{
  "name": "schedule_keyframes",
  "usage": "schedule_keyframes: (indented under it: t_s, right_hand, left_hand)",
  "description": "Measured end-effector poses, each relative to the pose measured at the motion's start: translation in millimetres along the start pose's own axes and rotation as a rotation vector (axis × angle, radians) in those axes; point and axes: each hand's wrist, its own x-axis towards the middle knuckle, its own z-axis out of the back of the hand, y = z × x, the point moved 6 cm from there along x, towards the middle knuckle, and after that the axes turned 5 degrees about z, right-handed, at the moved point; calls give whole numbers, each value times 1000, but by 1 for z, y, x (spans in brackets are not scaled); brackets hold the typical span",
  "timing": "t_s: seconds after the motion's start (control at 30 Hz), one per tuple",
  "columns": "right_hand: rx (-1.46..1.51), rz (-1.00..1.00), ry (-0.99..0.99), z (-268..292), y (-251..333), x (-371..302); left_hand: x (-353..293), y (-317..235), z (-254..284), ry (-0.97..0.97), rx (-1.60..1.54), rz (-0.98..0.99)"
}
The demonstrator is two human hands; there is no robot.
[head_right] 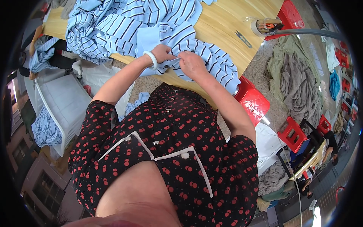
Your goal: Folding and inspecting blue and white striped garments on a factory work table.
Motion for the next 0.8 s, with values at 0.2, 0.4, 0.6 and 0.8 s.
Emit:
schedule_keyframes:
  t_s: [0.2,0.4,0.6,0.8]
  right_hand:
    - [26,-10,-87,12,4,3]
    - [88,-114,-188,36,12,13]
    - [134,-219,-256,33,2,7]
    - [81,-179,-221,30,3,7]
  left_hand:
    - [-25,-45,23,-508,176,-284]
    - [-41,-70,39,-702,-8,-341]
    - [-26,-43,23,-418,-244,-93]
    - [-24,-39,20,-374,-287,-100]
